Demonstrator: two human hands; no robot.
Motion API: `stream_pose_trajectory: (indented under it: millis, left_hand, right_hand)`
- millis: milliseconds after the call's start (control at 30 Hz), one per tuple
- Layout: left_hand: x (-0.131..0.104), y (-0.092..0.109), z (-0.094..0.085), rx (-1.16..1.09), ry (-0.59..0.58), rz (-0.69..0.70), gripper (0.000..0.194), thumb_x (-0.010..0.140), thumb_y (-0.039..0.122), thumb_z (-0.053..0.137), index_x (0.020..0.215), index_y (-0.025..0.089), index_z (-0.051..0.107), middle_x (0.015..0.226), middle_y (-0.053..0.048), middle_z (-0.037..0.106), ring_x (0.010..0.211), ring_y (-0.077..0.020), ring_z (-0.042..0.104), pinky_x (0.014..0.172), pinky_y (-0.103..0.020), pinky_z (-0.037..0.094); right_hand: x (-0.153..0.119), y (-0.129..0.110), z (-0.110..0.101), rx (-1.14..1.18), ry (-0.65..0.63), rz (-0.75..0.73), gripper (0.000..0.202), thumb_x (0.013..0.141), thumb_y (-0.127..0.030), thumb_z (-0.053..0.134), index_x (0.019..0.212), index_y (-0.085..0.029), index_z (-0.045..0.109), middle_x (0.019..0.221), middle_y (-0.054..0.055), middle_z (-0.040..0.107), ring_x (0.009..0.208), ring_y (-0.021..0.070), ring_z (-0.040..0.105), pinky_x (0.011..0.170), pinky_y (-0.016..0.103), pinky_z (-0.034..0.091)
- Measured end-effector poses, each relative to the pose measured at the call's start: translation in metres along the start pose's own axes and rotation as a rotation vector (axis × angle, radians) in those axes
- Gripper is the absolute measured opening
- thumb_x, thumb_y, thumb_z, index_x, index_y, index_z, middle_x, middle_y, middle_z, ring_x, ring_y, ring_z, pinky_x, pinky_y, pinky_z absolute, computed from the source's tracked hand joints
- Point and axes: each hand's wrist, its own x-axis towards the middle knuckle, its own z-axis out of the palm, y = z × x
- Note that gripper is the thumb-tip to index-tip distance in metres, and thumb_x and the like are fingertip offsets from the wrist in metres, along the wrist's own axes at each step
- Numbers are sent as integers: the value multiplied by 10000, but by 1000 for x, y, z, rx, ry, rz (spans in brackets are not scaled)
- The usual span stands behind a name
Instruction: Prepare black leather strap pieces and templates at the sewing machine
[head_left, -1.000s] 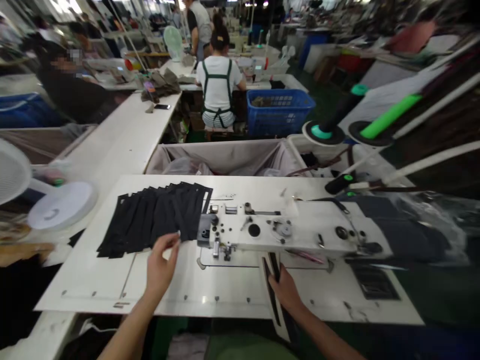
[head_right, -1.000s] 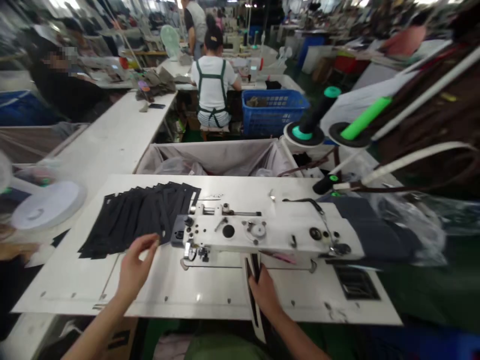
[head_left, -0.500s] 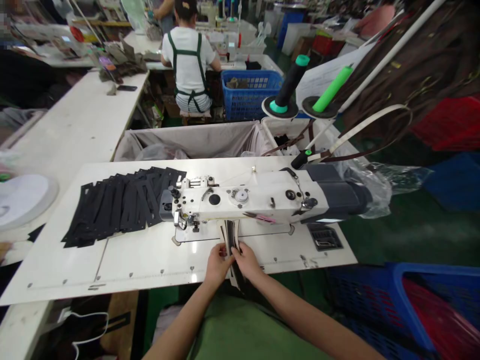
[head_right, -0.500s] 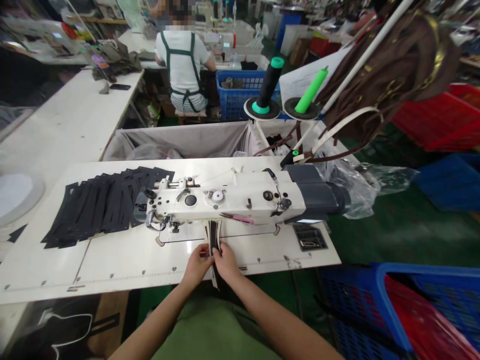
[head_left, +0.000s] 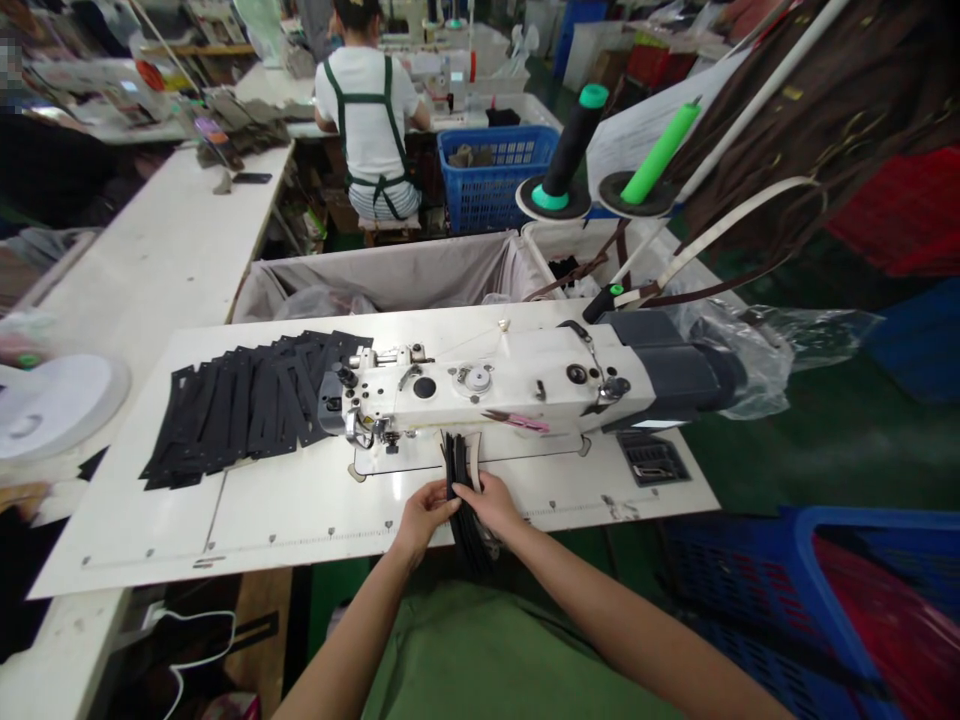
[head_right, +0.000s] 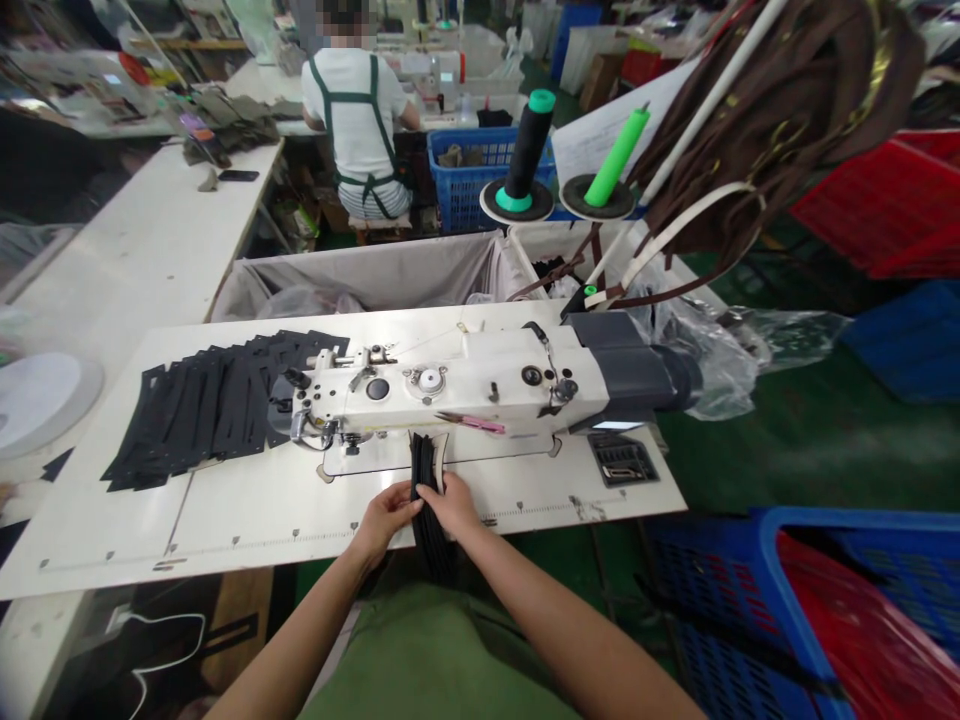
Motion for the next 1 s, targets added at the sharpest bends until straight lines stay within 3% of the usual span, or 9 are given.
stream_pose_trajectory:
  millis: [767, 1000]
  left_hand:
    - [-4, 5, 2, 16, 20, 1, 524, 490, 388, 812, 924, 126, 677, 837, -74, 702, 759, -206, 635, 749, -316, 494]
    - [-9, -5, -9, 115, 144, 43, 336, 627, 356, 751, 849, 123, 655, 736, -32, 684, 674, -165, 630, 708, -331, 506]
  right_hand:
    - [0, 0, -2, -58, -3, -6, 189, 818, -282, 603, 911, -117, 607, 856, 30, 641, 800, 158, 608, 761, 352, 488]
    - [-4, -7, -1, -153, 33, -14, 151, 854, -254, 557, 913, -119, 590, 892, 36, 623, 866, 165, 592, 821, 379, 471]
